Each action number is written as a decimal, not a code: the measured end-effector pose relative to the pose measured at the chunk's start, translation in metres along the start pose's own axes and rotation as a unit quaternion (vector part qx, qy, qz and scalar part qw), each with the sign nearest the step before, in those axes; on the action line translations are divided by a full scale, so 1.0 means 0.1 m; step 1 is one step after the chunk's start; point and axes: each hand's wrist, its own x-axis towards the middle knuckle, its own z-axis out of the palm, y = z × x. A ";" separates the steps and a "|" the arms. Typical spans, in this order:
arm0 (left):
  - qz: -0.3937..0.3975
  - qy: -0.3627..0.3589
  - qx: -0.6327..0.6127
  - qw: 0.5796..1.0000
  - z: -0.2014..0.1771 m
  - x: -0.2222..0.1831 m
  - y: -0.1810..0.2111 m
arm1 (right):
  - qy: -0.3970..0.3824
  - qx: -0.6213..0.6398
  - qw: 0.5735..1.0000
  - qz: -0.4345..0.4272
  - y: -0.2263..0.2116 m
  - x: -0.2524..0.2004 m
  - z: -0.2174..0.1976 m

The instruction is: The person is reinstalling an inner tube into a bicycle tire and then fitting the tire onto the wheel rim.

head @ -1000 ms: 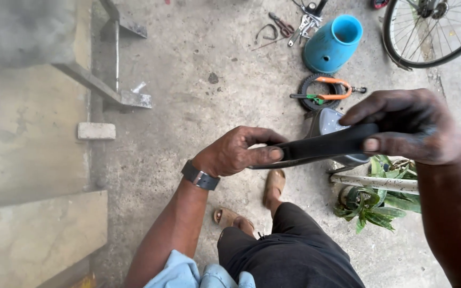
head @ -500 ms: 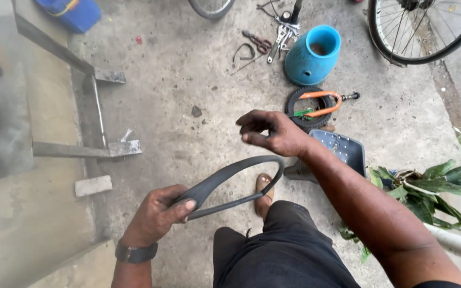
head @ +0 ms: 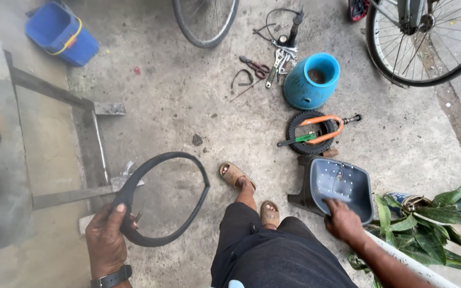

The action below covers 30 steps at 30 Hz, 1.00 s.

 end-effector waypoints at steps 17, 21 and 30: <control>0.016 0.095 -0.130 0.987 0.87 3.10 0.33 | 0.094 -0.139 0.924 -0.343 -1.52 0.95 -1.29; 0.012 0.128 -0.106 0.986 1.03 3.22 0.52 | 0.016 -0.133 0.939 -0.317 -1.57 1.07 -1.60; -0.009 0.169 -0.132 0.977 1.74 3.41 0.62 | 0.039 -0.031 0.959 -0.279 -1.14 1.55 -1.99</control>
